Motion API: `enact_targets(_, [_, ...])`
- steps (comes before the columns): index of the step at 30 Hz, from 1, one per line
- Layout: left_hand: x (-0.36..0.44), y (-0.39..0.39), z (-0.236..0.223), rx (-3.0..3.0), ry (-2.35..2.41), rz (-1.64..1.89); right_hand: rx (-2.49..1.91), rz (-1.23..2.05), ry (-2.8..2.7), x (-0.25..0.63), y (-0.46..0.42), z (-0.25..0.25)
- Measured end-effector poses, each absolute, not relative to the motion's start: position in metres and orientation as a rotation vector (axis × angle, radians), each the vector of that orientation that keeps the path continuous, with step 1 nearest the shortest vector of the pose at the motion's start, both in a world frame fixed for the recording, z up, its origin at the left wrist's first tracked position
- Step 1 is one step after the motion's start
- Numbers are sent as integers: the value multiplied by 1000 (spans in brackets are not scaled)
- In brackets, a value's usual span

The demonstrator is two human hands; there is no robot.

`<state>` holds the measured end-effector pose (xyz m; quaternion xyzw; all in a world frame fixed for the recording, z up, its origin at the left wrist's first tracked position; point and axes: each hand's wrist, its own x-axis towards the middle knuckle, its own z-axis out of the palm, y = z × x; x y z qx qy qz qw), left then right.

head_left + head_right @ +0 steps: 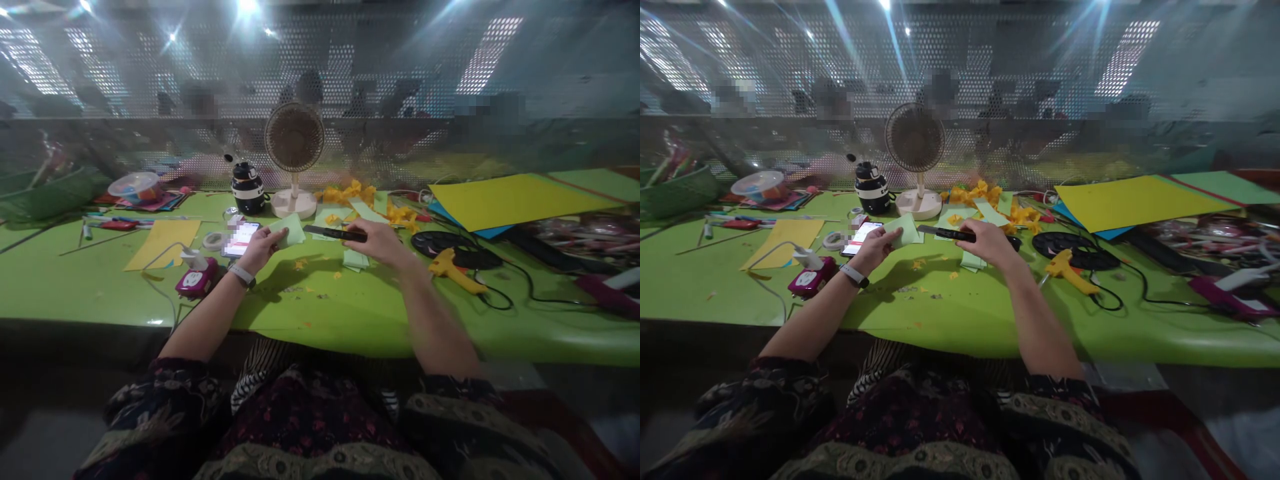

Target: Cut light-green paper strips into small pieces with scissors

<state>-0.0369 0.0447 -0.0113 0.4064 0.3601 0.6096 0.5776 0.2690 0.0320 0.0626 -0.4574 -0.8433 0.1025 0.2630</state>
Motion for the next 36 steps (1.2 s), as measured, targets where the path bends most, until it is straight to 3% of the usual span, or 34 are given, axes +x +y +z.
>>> enact_targets(36, [-10,27,-8,846,899,1428,-1045,122,-2453,250,39,39])
